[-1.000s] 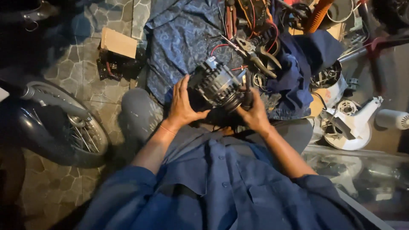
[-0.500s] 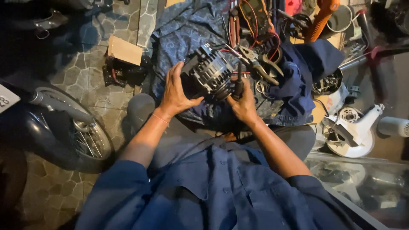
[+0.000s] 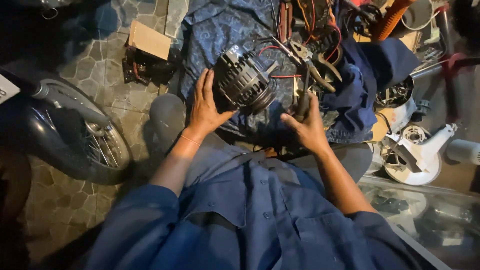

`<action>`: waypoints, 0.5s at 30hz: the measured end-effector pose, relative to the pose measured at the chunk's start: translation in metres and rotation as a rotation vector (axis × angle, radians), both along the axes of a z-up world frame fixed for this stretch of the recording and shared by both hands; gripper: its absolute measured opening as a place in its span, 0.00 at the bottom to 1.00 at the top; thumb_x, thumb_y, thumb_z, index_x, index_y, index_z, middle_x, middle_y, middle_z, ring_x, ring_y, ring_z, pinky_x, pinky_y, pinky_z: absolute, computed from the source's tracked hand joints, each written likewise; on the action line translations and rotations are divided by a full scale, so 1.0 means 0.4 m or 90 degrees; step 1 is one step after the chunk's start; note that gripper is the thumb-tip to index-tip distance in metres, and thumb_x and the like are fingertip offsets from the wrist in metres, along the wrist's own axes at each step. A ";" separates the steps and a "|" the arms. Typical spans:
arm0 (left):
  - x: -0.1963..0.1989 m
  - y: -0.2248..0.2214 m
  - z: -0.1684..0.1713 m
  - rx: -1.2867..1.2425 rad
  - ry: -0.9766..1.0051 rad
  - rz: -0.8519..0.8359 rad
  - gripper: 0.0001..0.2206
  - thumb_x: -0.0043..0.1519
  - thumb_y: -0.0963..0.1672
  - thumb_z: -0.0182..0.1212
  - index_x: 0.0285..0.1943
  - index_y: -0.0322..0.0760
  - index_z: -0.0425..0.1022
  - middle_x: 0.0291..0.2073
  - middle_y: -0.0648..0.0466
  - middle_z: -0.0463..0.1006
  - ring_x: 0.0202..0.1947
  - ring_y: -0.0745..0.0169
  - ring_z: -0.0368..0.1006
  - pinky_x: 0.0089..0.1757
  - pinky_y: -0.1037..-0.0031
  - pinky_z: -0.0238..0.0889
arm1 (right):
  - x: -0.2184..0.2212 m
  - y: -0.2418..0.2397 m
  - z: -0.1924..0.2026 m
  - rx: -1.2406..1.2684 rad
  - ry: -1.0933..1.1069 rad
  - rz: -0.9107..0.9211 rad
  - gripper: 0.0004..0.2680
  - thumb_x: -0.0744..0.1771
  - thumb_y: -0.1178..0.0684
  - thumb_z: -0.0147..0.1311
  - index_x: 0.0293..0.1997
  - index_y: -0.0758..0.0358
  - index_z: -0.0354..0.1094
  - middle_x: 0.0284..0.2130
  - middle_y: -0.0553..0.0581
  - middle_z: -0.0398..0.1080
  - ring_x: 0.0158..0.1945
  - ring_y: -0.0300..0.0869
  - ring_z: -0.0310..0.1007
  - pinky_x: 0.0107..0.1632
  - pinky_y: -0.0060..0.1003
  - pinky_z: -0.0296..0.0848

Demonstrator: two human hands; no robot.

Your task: Disassembling and inspecting an automotive alternator using hand tools like pliers and a screwdriver.

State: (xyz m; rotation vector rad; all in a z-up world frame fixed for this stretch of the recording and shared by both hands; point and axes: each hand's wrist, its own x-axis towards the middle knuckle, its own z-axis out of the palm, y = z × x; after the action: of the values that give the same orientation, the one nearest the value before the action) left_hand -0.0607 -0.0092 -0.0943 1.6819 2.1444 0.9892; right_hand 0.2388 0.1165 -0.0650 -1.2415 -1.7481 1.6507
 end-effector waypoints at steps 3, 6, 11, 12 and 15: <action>0.040 0.004 0.074 -0.091 0.058 0.036 0.66 0.40 0.56 0.86 0.82 0.35 0.40 0.76 0.31 0.42 0.76 0.26 0.41 0.70 0.42 0.33 | 0.026 -0.014 0.055 -0.105 -0.019 -0.009 0.25 0.65 0.57 0.66 0.68 0.54 0.53 0.36 0.59 0.71 0.37 0.45 0.73 0.42 0.43 0.75; 0.073 0.003 0.156 -0.179 0.053 0.039 0.72 0.35 0.64 0.81 0.82 0.29 0.36 0.77 0.27 0.33 0.78 0.25 0.31 0.70 0.39 0.23 | 0.022 -0.033 0.109 -0.161 -0.016 -0.005 0.24 0.64 0.58 0.67 0.66 0.52 0.56 0.34 0.58 0.71 0.37 0.44 0.73 0.42 0.42 0.76; 0.233 0.051 0.141 0.122 -0.018 0.048 0.34 0.60 0.59 0.65 0.66 0.33 0.66 0.54 0.42 0.67 0.55 0.37 0.67 0.52 0.54 0.61 | -0.008 -0.036 0.142 -0.081 -0.108 0.107 0.25 0.64 0.52 0.67 0.67 0.52 0.55 0.33 0.61 0.77 0.36 0.50 0.79 0.40 0.46 0.76; 0.286 0.052 0.137 0.064 -0.185 0.002 0.22 0.63 0.54 0.64 0.61 0.42 0.73 0.40 0.54 0.78 0.41 0.51 0.79 0.39 0.67 0.75 | -0.013 -0.042 0.147 -0.055 -0.128 0.141 0.26 0.64 0.50 0.68 0.67 0.50 0.56 0.33 0.59 0.77 0.37 0.50 0.80 0.40 0.47 0.76; 0.377 0.121 0.232 -0.155 -0.454 0.087 0.18 0.65 0.60 0.53 0.40 0.51 0.77 0.32 0.52 0.82 0.42 0.47 0.80 0.39 0.61 0.71 | -0.072 -0.042 0.295 0.047 -0.116 0.198 0.30 0.65 0.56 0.64 0.70 0.60 0.42 0.45 0.83 0.70 0.47 0.77 0.72 0.42 0.69 0.69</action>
State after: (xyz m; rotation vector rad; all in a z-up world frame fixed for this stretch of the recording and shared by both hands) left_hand 0.0900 0.0393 -0.0014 0.8880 1.8047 1.0947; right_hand 0.2099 0.0998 0.0529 -1.1630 -2.1865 1.6612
